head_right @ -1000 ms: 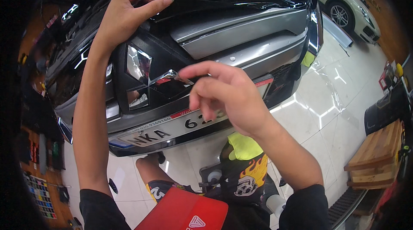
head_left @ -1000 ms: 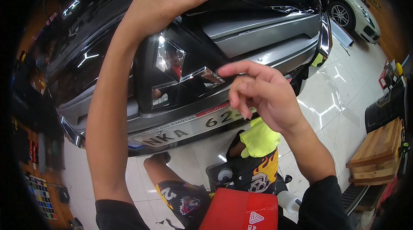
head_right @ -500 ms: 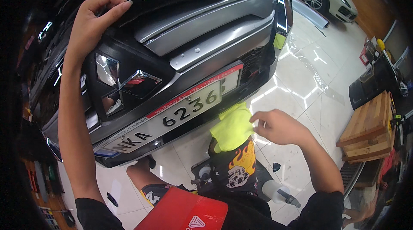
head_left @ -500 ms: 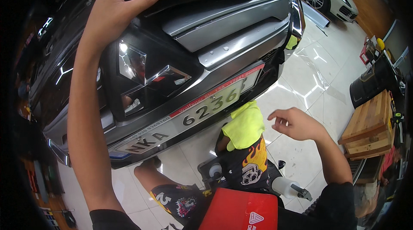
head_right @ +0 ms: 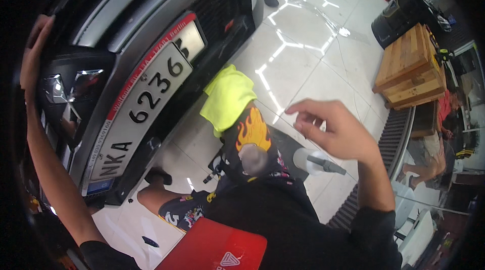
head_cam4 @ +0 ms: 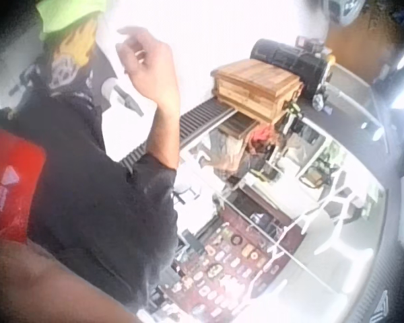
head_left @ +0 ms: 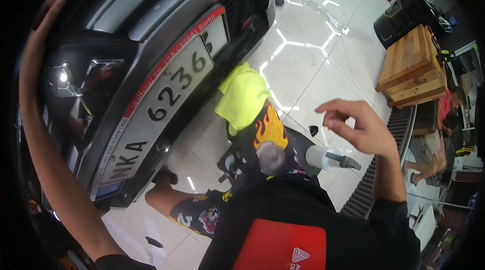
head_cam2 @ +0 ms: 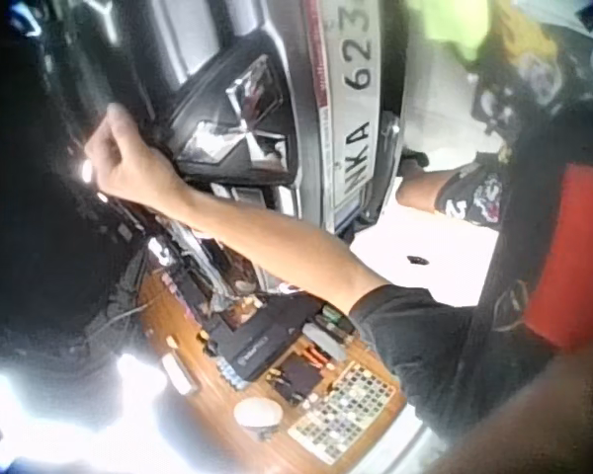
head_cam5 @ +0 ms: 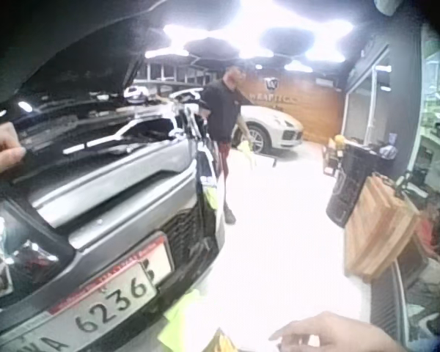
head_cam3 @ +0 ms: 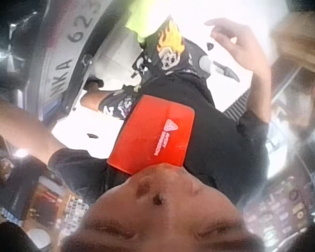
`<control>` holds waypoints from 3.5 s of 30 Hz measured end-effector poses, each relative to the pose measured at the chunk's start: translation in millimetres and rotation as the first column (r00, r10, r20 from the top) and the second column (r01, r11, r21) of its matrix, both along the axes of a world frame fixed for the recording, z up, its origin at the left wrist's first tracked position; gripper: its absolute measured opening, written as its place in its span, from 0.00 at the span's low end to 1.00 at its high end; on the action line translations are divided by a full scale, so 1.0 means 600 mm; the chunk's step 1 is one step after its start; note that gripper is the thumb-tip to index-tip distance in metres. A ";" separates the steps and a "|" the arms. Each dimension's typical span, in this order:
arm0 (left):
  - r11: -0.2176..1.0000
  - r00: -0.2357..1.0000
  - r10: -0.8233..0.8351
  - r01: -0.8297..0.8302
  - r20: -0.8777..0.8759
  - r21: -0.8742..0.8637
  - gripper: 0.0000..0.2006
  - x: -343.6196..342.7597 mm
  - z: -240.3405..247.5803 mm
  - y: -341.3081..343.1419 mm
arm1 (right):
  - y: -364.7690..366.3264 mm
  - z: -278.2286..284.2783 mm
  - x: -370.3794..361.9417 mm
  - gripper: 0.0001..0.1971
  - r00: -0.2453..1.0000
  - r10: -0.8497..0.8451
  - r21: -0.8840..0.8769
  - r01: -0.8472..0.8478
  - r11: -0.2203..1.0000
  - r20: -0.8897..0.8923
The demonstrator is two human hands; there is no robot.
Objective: The person applies a transparent protective film to the front grille and emblem of a black car. They use a metal tool to lift and position the film, a red squeegee to smooth it, and a yellow cloth to wipe the surface. The person also uses a spray bottle to apply liquid during the process.
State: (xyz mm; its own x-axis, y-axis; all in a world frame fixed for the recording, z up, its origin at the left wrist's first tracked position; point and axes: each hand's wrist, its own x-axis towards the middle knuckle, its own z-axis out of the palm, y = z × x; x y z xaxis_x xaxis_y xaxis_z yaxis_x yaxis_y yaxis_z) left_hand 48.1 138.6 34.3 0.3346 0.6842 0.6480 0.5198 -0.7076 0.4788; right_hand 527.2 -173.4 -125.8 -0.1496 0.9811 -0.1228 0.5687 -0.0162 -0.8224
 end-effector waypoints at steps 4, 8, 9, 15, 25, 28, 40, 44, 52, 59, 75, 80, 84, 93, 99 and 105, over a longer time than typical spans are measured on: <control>0.987 0.961 -0.046 0.086 -0.272 0.139 0.20 0.028 0.037 -0.017 | -0.015 -0.016 -0.012 0.12 0.995 -0.004 0.021 0.006 1.000 -0.095; 0.988 0.994 -0.108 0.111 -0.030 0.106 0.21 0.034 0.052 -0.002 | 0.091 0.010 -0.058 0.09 0.991 0.086 0.230 -0.060 0.971 -0.105; 0.985 0.997 -0.079 0.079 -0.003 0.155 0.20 0.033 0.045 -0.005 | 0.132 0.030 -0.078 0.08 0.995 0.097 0.333 -0.081 0.939 -0.032; 0.981 0.999 0.048 -0.043 -0.022 0.187 0.16 0.016 0.037 -0.027 | 0.447 0.217 -0.264 0.20 0.987 0.041 0.873 -0.155 0.463 0.154; 0.977 0.997 -0.050 0.038 0.052 0.209 0.15 0.020 0.030 -0.022 | 0.525 0.252 -0.419 0.31 0.921 -0.178 0.927 -0.307 0.214 0.346; 0.981 0.999 -0.034 0.033 0.003 0.191 0.15 0.022 0.030 -0.029 | 0.514 0.231 -0.398 0.29 0.915 -0.217 0.935 -0.307 0.177 0.341; 0.979 0.999 -0.040 0.034 0.028 0.201 0.15 0.028 0.032 -0.025 | 0.543 0.252 -0.402 0.17 0.843 -0.027 0.820 -0.529 -0.219 0.537; 0.981 1.000 -0.022 0.020 0.006 0.192 0.15 0.024 0.033 -0.028 | 0.541 0.247 -0.399 0.18 0.855 -0.070 0.834 -0.517 -0.195 0.513; 0.979 1.000 -0.003 0.006 -0.013 0.202 0.14 0.026 0.030 -0.031 | 0.545 0.240 -0.408 0.22 0.882 -0.110 0.844 -0.471 -0.256 0.459; 0.965 0.997 0.071 -0.057 -0.042 0.257 0.13 0.028 0.029 -0.030 | 0.537 0.236 -0.423 0.20 0.844 -0.279 0.838 -0.515 -0.181 0.459; 0.966 0.993 0.104 -0.088 -0.055 0.242 0.15 0.035 0.031 -0.028 | 0.522 0.259 -0.401 0.18 0.864 0.026 0.864 -0.503 -0.028 0.503; 0.975 0.989 0.112 -0.091 -0.097 0.202 0.14 0.035 0.034 -0.035 | 0.546 0.302 -0.342 0.18 0.813 -0.082 0.800 -0.541 0.260 0.577; 0.986 0.992 0.115 -0.106 -0.060 0.131 0.14 0.032 0.035 -0.040 | 0.550 0.289 -0.340 0.25 0.835 -0.004 0.800 -0.526 0.290 0.550; 0.978 0.985 0.120 -0.097 -0.122 0.184 0.15 0.027 0.037 -0.036 | 0.620 0.245 -0.275 0.15 0.810 -0.085 0.796 -0.586 -0.151 0.580; 0.987 0.993 0.078 -0.065 -0.084 0.144 0.14 0.040 0.043 -0.043 | 0.654 0.241 -0.201 0.20 0.846 -0.093 0.846 -0.530 -0.056 0.524; 0.989 0.988 0.094 -0.078 -0.124 0.127 0.13 0.030 0.040 -0.041 | 0.614 0.227 -0.214 0.24 0.891 -0.012 0.891 -0.454 -0.007 0.454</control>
State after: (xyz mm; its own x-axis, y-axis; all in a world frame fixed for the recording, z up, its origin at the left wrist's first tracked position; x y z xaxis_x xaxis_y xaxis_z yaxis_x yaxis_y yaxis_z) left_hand 66.0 114.1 58.5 0.3641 0.6330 0.6832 0.6334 -0.7061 0.3166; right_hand 398.7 194.8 10.4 -0.5776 0.1180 0.8078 0.5203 0.8157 0.2529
